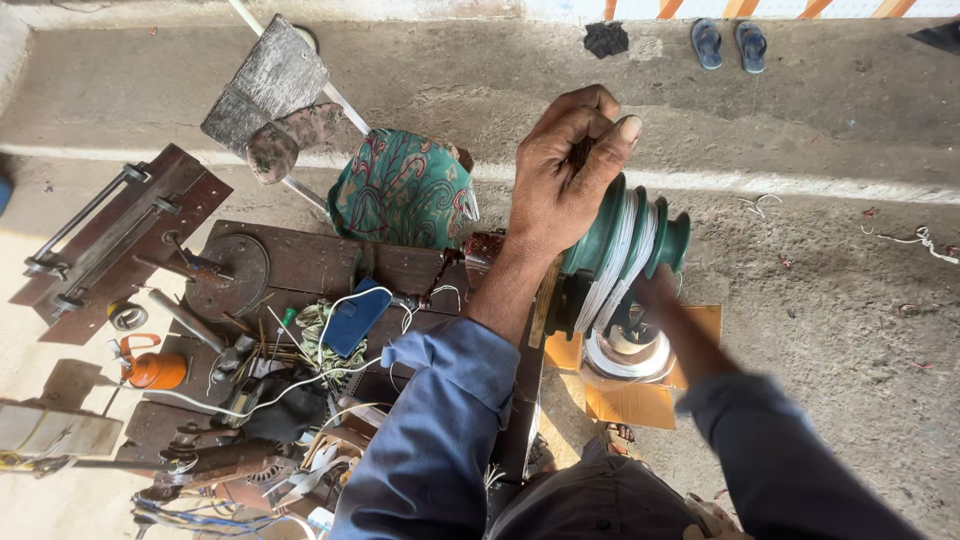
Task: The person holds a green grooved pulley wheel mounted on a wooden board and winds white wire around its grooves by hand, repeatedly looping and guiding the wire from a coil in a cardboard box. At the end they handle the wire coil in the box on the ground.
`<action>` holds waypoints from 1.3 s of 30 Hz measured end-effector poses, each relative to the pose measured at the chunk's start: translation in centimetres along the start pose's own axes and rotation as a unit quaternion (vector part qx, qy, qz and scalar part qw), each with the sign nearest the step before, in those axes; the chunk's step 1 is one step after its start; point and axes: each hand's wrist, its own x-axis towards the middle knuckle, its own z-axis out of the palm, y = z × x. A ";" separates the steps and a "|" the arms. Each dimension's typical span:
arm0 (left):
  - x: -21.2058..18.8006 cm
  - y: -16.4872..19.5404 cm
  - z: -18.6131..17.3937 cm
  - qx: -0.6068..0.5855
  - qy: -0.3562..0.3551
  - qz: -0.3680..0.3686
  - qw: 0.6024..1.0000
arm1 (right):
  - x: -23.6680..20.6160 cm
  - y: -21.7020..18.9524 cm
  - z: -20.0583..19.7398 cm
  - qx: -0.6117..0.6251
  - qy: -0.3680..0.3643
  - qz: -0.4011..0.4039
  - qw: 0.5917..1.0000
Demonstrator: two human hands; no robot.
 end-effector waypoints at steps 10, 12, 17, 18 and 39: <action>0.1 0.0 -0.2 0.019 -0.004 0.010 1.000 | -14.6 -12.4 0.3 -0.494 -0.070 -0.511 0.700; 0.2 0.1 -0.2 0.003 -0.004 -0.015 1.000 | -11.7 -17.6 -3.6 -0.550 -0.001 -0.558 0.622; 0.0 0.6 -0.1 0.020 0.002 0.031 0.999 | 3.7 -16.5 -8.4 -0.188 0.067 -0.350 0.915; -0.1 0.7 0.0 0.021 0.004 0.059 0.998 | 4.8 -13.3 -7.7 -0.103 0.055 -0.257 0.959; 0.0 0.7 -0.1 0.016 0.001 0.004 1.000 | 2.5 -17.6 -8.4 -0.306 0.068 -0.298 0.901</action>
